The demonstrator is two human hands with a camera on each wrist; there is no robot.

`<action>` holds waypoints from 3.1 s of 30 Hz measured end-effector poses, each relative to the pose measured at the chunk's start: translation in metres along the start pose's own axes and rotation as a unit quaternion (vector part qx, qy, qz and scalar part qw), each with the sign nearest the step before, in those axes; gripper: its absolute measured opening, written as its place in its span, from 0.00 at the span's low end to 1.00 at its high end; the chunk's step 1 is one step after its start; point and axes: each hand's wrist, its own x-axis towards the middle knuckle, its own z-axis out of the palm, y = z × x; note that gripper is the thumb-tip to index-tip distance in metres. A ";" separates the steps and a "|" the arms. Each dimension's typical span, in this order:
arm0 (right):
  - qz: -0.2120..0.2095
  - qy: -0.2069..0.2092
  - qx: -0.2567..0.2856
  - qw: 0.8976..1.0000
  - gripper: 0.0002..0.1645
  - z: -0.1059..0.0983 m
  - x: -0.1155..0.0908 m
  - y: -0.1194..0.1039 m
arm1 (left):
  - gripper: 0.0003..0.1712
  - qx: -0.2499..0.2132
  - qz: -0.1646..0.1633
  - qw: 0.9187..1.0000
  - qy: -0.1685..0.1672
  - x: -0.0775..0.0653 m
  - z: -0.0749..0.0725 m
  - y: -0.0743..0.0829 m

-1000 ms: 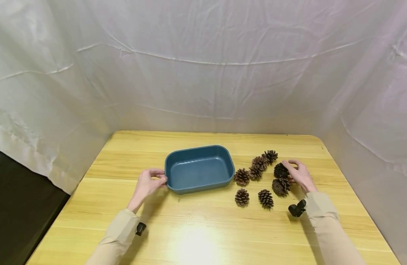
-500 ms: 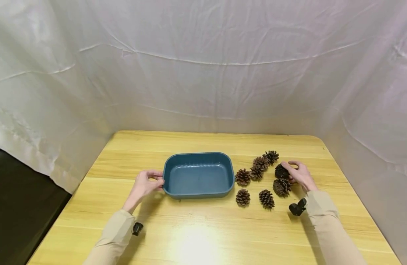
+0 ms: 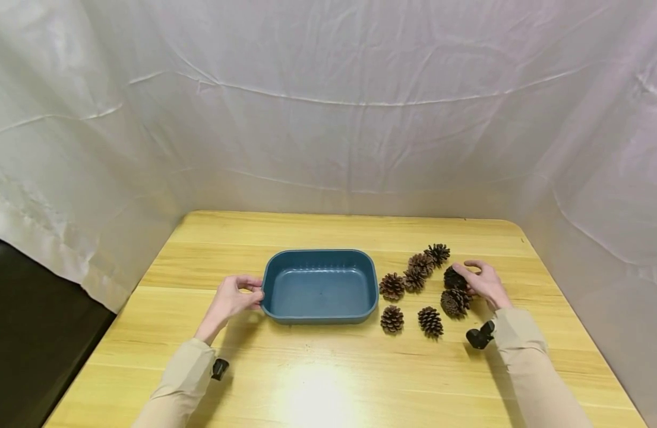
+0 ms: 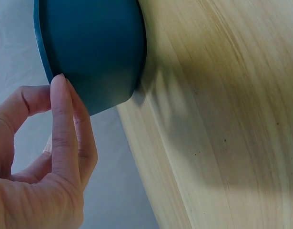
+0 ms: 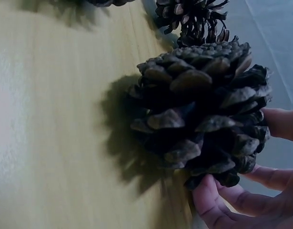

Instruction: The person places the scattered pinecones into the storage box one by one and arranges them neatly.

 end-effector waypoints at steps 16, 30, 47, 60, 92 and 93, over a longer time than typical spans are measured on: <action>-0.003 0.005 0.030 1.000 0.44 0.003 -0.003 -0.009 | 0.20 0.000 -0.005 1.000 -0.007 -0.001 0.000 0.001; -0.024 0.064 0.023 0.997 0.42 0.007 -0.010 -0.022 | 0.20 0.003 -0.014 1.000 -0.009 -0.001 -0.001 0.000; -0.086 0.065 0.079 0.991 0.41 0.006 -0.025 -0.042 | 0.20 -0.001 -0.015 1.000 -0.010 -0.001 0.001 -0.001; -0.125 -0.002 0.131 0.984 0.41 0.012 -0.029 -0.070 | 0.20 -0.011 -0.012 1.000 -0.011 -0.002 0.001 -0.003; -0.208 -0.117 0.068 0.969 0.31 0.084 -0.016 -0.149 | 0.20 -0.042 -0.031 0.997 -0.055 -0.001 0.003 0.000; -0.211 -0.121 0.070 0.967 0.31 0.087 -0.015 -0.151 | 0.21 -0.042 -0.032 0.997 -0.056 -0.001 0.003 0.000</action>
